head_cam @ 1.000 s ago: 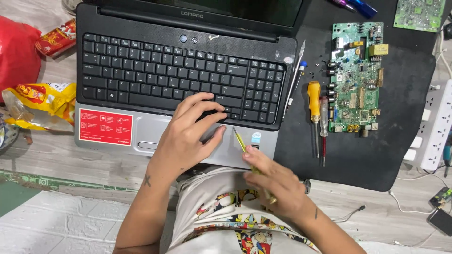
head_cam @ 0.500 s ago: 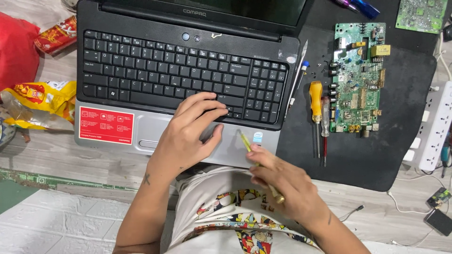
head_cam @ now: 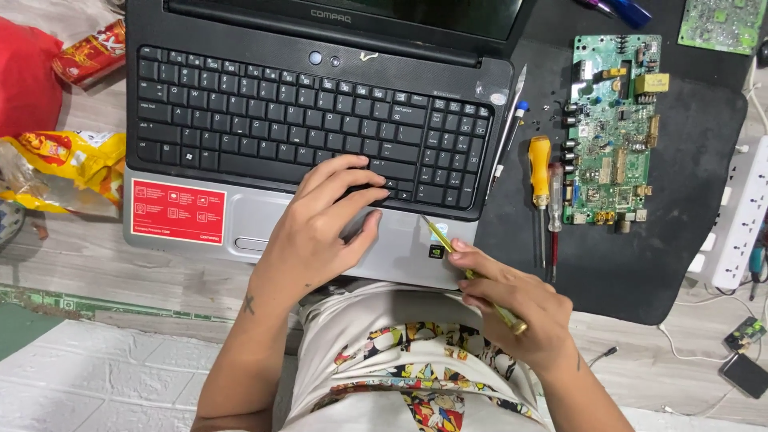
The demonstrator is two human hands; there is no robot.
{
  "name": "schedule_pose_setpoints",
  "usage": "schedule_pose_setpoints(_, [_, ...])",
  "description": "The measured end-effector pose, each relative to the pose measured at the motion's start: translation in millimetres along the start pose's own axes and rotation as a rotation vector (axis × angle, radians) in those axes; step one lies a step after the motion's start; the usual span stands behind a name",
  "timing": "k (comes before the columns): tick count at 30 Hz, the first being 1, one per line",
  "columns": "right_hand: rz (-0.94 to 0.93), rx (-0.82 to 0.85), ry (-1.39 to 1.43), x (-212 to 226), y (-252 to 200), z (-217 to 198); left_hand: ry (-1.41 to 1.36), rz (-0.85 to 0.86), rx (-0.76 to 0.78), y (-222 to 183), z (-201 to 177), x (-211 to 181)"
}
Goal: Removing a keyboard from a laptop using a pry tool and hands
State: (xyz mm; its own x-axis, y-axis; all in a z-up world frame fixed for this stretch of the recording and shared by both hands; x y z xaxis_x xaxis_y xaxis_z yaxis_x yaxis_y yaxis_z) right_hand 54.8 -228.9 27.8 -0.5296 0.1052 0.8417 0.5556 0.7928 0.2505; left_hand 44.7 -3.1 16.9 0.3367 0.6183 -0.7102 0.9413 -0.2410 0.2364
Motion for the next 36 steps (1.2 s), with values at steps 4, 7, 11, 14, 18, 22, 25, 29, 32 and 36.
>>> schedule_pose_setpoints(4, [-0.007,-0.048,-0.014,-7.5,-9.9,0.8,0.003,-0.011,-0.004,-0.6,0.4,0.4])
schedule_pose_setpoints(7, [-0.028,-0.057,-0.034,-10.8,-11.0,3.4,-0.005,-0.006,0.0,0.7,0.2,-0.1])
schedule_pose_setpoints(11, [-0.065,-0.116,0.05,-15.3,-12.0,7.6,-0.001,-0.003,0.009,0.6,0.4,-0.9])
schedule_pose_setpoints(14, [-0.073,-0.141,0.083,-21.4,-13.9,10.1,-0.002,-0.004,0.023,0.6,0.6,-1.4])
schedule_pose_setpoints(18, [-0.111,-0.167,0.151,-29.3,-14.8,13.7,-0.021,-0.009,0.036,1.3,0.8,-1.6])
schedule_pose_setpoints(22, [-0.068,-0.058,0.109,-31.4,-16.6,15.1,-0.019,-0.012,0.038,1.5,1.1,-2.2])
schedule_pose_setpoints(25, [-0.061,0.01,0.212,-35.3,-16.3,21.5,-0.024,-0.026,0.045,2.0,1.4,-1.8])
schedule_pose_setpoints(29, [-0.173,0.078,-0.002,-38.4,-22.7,42.1,-0.028,-0.018,0.039,1.6,2.6,-1.1])
schedule_pose_setpoints(32, [-0.171,0.159,-0.074,-36.2,-25.5,49.7,-0.027,-0.024,0.035,0.5,3.1,-1.3])
schedule_pose_setpoints(36, [-0.154,0.122,-0.059,-19.5,-14.1,36.3,-0.022,-0.018,0.021,1.0,2.0,-0.7])
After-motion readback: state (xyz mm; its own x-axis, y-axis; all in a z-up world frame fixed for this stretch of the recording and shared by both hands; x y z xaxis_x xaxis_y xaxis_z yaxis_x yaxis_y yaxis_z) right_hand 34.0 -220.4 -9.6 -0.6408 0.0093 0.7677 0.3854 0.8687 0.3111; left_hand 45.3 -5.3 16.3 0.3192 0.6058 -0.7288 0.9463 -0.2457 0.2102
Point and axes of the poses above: each hand's wrist, its own y-axis towards the middle knuckle, its own z-axis out of the palm, x = y × z, the point moved 5 cm from there along y, towards the middle knuckle, and after that the axes turned 11 degrees about x, right-handed, at the moved point
